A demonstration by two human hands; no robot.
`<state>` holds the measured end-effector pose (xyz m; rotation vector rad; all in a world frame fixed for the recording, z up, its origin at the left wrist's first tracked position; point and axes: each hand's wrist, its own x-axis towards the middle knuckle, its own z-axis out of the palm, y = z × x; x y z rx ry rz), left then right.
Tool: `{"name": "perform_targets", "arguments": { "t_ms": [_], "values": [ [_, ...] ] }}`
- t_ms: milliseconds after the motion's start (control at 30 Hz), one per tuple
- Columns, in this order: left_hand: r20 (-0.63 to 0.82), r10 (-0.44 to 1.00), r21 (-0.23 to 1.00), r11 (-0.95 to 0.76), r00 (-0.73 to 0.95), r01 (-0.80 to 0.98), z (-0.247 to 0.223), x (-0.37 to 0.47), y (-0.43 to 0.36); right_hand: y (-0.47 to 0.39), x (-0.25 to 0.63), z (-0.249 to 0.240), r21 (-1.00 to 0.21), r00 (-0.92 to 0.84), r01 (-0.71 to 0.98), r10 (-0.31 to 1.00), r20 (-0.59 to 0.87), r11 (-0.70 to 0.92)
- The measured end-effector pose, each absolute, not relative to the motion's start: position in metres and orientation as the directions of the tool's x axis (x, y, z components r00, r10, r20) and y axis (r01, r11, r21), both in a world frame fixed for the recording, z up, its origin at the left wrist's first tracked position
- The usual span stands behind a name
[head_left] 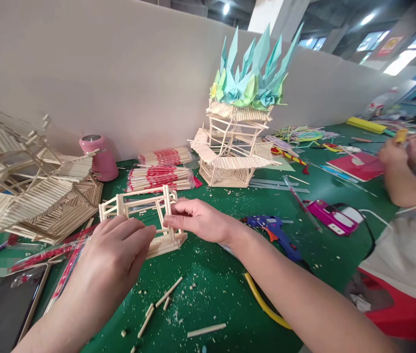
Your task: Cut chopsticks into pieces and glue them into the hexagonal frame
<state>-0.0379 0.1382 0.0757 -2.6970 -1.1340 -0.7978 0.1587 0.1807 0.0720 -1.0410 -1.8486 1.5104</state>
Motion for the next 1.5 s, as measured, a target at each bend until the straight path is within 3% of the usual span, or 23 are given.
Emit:
{"name": "perform_targets", "arguments": {
  "t_ms": [900, 1200, 1500],
  "values": [
    [0.492, 0.568, 0.001, -0.758, 0.66, 0.652, 0.079, -0.045, 0.14, 0.18, 0.159, 0.068, -0.968, -0.558, 0.235, 0.827, -0.063, 0.085],
    [0.522, 0.62, 0.164, -0.747, 0.586, 0.645, 0.069, -0.045, 0.14, 0.179, 0.16, 0.069, -0.976, -0.558, 0.214, 0.825, -0.09, 0.038],
    [0.509, 0.643, 0.193, -0.733, 0.573, 0.652, 0.068, -0.042, 0.142, 0.177, 0.157, 0.07, -0.977, -0.513, 0.213, 0.852, -0.107, 0.005]
  ]
}}
